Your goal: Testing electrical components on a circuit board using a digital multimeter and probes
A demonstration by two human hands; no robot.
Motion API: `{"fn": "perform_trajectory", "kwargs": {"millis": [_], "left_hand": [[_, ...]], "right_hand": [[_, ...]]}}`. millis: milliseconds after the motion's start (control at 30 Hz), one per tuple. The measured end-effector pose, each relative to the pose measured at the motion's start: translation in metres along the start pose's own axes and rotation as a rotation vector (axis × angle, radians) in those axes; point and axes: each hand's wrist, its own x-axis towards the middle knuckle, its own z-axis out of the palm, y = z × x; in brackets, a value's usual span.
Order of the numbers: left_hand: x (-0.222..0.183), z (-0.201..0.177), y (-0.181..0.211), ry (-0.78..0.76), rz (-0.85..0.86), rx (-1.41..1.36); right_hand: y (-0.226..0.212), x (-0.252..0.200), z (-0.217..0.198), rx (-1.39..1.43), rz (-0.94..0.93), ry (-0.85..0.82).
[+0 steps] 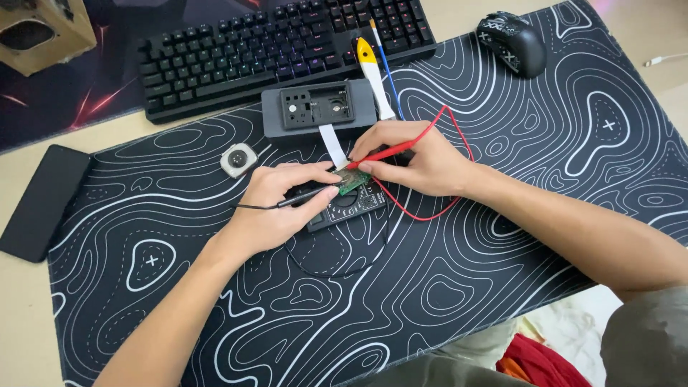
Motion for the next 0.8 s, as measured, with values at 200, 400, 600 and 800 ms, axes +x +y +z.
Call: {"fn": "perform_trajectory", "kwargs": {"millis": [200, 400, 600, 800], "left_hand": [[-0.0044, 0.0064, -0.005, 0.033, 0.028, 0.018], [-0.0045, 0.0095, -0.0115, 0.043, 0.066, 0.029], [-0.0023, 0.0066, -0.0071, 0.034, 0.085, 0.014], [-0.0026, 0.0042, -0.0084, 0.027, 0.082, -0.006]], "right_hand": [[0.0005, 0.002, -0.0025, 0.016, 0.009, -0.018], [-0.0008, 0.004, -0.0017, 0.009, -0.007, -0.019], [0.0039, 0.0014, -0.0037, -0.001, -0.012, -0.016], [0.0065, 0.0003, -0.0068, 0.023, -0.002, -0.015]]}}
